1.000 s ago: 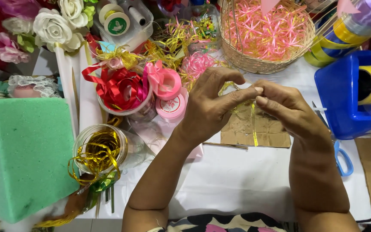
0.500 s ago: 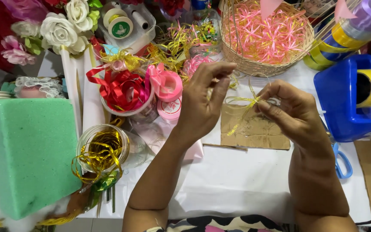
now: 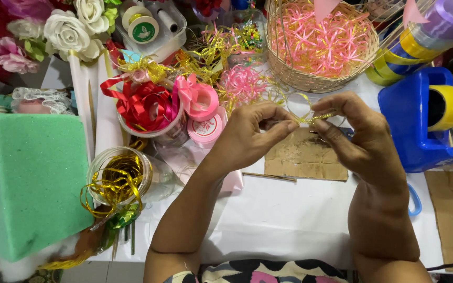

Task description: Tying small ribbons into bows and using a hot glue gun to attach them to a craft project.

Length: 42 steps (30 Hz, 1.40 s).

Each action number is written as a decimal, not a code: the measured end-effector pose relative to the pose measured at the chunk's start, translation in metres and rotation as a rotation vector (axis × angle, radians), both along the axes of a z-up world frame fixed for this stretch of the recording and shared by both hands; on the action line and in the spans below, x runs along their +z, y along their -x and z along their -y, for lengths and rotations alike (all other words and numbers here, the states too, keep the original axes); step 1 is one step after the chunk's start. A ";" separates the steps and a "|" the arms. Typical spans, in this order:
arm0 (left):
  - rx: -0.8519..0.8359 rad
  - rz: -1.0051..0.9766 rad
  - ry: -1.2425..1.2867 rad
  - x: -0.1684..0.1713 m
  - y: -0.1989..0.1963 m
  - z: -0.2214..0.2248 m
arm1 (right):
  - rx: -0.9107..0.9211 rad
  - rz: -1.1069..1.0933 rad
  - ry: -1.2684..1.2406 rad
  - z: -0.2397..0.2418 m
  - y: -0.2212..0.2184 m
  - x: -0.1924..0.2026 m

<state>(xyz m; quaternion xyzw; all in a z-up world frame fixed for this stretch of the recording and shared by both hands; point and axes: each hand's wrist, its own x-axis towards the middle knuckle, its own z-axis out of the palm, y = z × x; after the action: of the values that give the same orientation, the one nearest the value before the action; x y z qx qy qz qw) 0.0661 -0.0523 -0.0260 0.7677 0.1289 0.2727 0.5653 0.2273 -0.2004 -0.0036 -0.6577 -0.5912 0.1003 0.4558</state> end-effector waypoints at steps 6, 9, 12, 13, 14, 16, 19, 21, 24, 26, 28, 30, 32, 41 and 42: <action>0.046 -0.042 0.001 0.000 0.000 0.007 | -0.031 0.059 -0.023 0.016 0.004 0.017; 0.040 -0.017 0.059 0.002 0.000 0.012 | -0.091 0.242 -0.040 0.022 0.007 0.022; 0.027 -0.023 0.109 0.005 0.001 0.014 | -0.085 0.422 -0.082 0.027 0.006 0.021; 0.026 -0.021 0.101 0.005 0.002 0.013 | -0.087 0.423 -0.090 0.028 0.007 0.023; 0.028 0.008 0.087 0.005 0.001 0.011 | -0.045 0.459 -0.120 0.029 0.007 0.025; 0.027 0.039 0.071 0.005 0.000 0.008 | -0.005 0.497 -0.151 0.030 0.005 0.027; 0.057 0.000 0.128 0.004 -0.002 0.003 | 0.066 0.520 -0.143 0.033 0.003 0.031; 0.060 -0.003 0.112 0.001 -0.002 -0.001 | 0.063 0.524 -0.103 0.037 0.004 0.036; 0.060 -0.010 0.112 0.002 -0.001 -0.003 | 0.006 0.533 -0.105 0.048 -0.001 0.033; 0.060 -0.014 0.109 0.001 0.000 -0.005 | -0.042 0.512 -0.055 0.056 0.004 0.041; 0.062 -0.014 0.102 0.001 0.002 -0.007 | -0.087 0.493 -0.009 0.061 0.006 0.046; 0.075 -0.034 0.113 0.002 0.002 -0.009 | -0.102 0.440 -0.030 0.066 0.005 0.047; 0.089 -0.050 0.113 0.002 0.002 -0.010 | -0.114 0.434 -0.021 0.067 0.003 0.047; 0.094 -0.074 0.109 0.004 0.002 -0.011 | -0.142 0.432 0.002 0.069 0.003 0.051; 0.092 -0.071 0.099 0.005 0.002 -0.011 | -0.136 0.437 -0.001 0.069 0.002 0.050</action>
<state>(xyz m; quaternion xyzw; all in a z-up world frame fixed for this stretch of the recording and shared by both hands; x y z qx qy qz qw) 0.0637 -0.0409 -0.0209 0.7413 0.1971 0.2645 0.5845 0.2255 -0.2697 0.0468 -0.7020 -0.6303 -0.0758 0.3229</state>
